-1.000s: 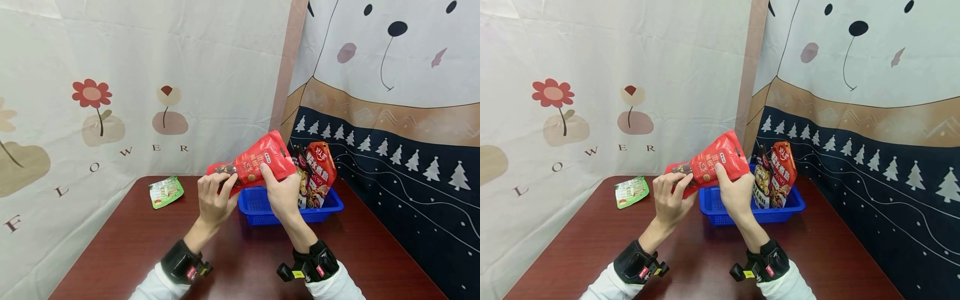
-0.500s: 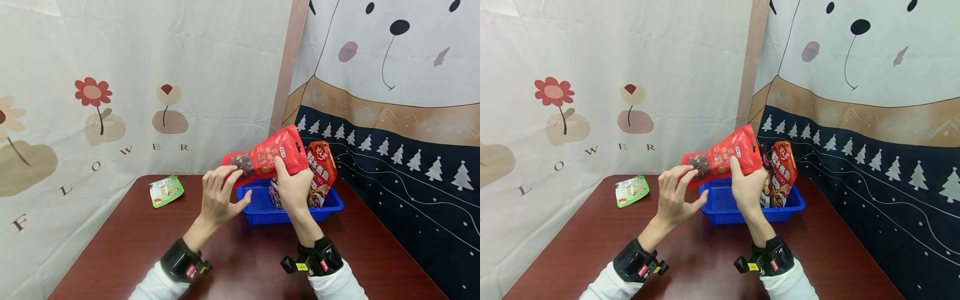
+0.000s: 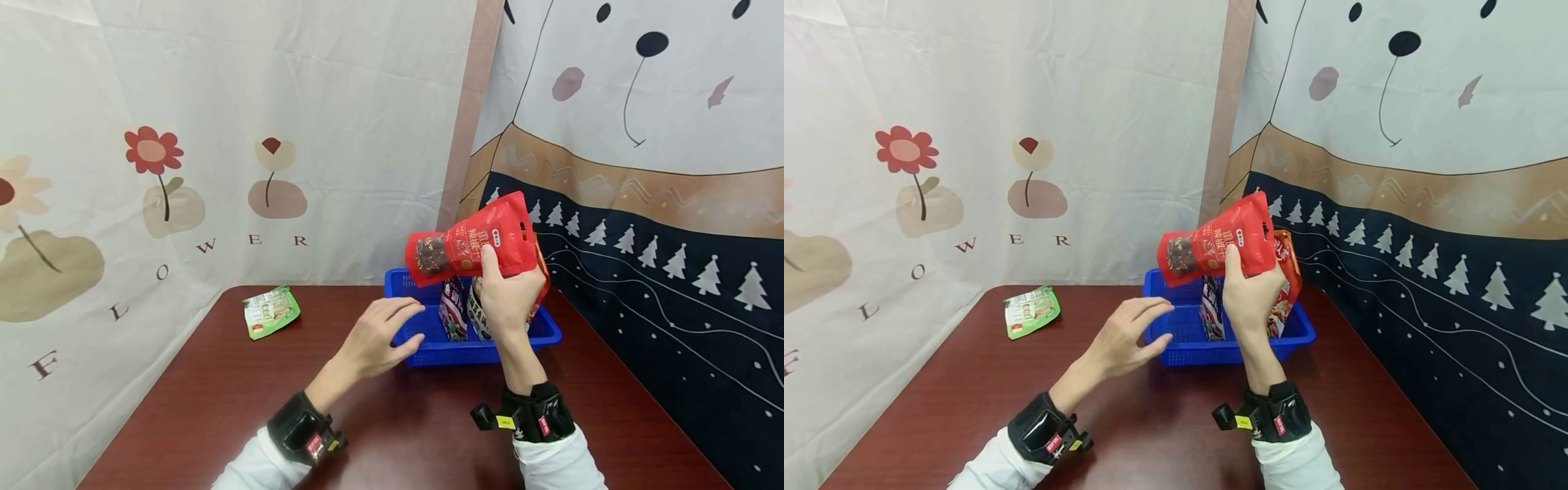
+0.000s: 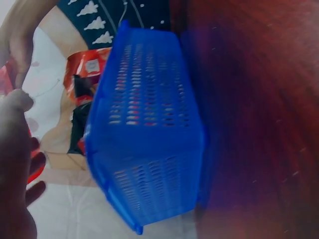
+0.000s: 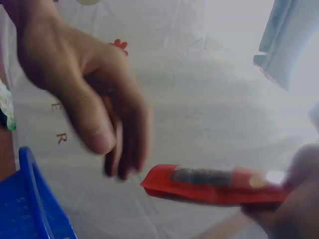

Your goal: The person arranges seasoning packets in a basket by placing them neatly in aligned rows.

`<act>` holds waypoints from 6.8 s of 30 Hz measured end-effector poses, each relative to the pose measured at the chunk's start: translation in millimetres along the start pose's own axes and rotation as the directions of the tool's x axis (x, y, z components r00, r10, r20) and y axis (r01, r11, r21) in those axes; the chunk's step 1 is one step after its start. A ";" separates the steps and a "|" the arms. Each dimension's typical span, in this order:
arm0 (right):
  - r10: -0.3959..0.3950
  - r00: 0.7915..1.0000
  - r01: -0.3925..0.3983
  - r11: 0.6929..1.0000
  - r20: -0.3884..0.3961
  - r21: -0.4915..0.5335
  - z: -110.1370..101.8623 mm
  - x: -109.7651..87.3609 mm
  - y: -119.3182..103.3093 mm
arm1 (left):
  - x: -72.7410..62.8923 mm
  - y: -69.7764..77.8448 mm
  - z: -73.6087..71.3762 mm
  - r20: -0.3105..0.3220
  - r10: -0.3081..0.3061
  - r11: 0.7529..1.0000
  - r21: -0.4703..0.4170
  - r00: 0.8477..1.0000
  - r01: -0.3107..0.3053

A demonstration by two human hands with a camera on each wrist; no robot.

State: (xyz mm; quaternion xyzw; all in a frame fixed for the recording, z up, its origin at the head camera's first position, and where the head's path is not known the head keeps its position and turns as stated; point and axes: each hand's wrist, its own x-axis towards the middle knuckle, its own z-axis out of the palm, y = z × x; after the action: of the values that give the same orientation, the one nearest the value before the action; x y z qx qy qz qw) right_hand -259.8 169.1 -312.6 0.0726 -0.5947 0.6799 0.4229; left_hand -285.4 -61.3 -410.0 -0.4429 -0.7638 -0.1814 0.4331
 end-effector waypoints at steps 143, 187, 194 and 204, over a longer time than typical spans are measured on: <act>-0.080 0.641 0.396 0.886 0.763 -0.240 105.1 -47.2 62.2 | -63.8 -111.7 -116.7 0.057 -0.567 0.821 -0.039 0.822 0.570; 0.633 0.497 -0.337 0.771 0.593 -0.540 250.2 -139.5 163.7 | -192.9 -260.4 -96.2 0.227 -0.928 0.325 0.104 0.296 0.940; 0.651 0.519 -0.380 0.757 0.554 -0.532 265.6 -151.9 165.3 | -179.2 -245.1 -92.8 0.253 -0.950 0.224 0.140 0.183 0.965; 0.682 0.547 -0.448 0.729 0.486 -0.518 272.3 -153.9 174.7 | -186.2 -257.9 -76.0 0.232 -0.967 0.127 0.061 0.110 0.990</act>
State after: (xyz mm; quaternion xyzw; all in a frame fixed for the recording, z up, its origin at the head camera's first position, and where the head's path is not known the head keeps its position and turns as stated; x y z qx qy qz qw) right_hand -388.2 -131.7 -458.9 0.0315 -0.7980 0.5998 -0.0507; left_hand -419.0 -348.1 -493.1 0.1308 -0.8958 -0.4137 0.0959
